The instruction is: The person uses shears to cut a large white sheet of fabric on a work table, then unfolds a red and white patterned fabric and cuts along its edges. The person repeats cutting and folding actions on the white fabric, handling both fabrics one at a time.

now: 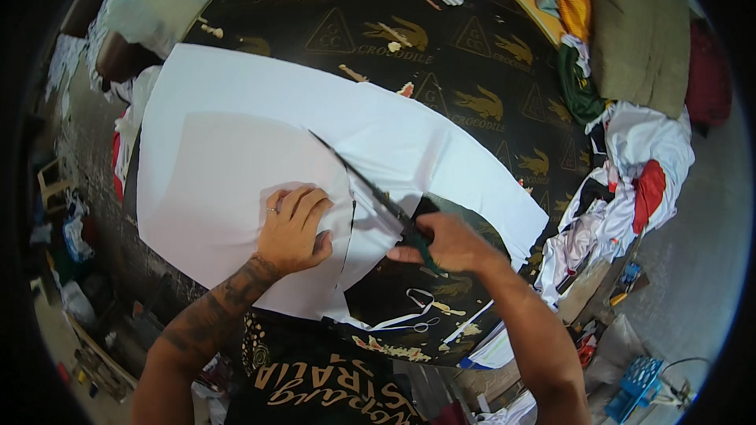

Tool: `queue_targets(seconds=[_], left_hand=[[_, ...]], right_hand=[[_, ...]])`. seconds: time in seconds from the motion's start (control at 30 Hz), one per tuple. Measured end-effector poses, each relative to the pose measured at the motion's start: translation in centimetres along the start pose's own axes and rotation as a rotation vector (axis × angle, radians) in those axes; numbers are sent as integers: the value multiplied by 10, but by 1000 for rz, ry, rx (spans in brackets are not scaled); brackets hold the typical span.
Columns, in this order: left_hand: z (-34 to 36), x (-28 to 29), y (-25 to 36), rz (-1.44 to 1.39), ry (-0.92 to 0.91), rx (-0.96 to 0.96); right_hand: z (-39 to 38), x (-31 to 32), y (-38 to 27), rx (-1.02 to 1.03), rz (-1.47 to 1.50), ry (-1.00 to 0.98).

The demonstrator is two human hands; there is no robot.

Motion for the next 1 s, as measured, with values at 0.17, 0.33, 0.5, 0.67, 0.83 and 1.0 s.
queue_targets(seconds=[0.17, 0.33, 0.5, 0.67, 0.83, 1.0], left_hand=[[0, 1, -1, -35, 1, 17], [-3, -2, -3, -36, -10, 2], [-4, -3, -3, -40, -4, -3], [-4, -2, -3, -38, 8, -6], [-7, -2, -1, -17, 26, 6], [-11, 0, 3, -40, 53, -5]], right_hand=[[21, 44, -19, 3, -287, -78], [36, 72, -34, -47, -459, -70], [19, 72, -45, 142, -178, -112], [24, 69, -56, 162, -155, -106], [55, 69, -83, 186, -297, -42], [58, 67, -99, 10, -477, -114]])
Point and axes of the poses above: each hand's wrist, its own z-axis towards the middle knuckle, its own x-axis out of the back of the hand, y = z × x, the point moved 7 cm from there along z, towards the middle knuckle, and after that the axes turned 2 degrees about z, right-handed, at the moved point
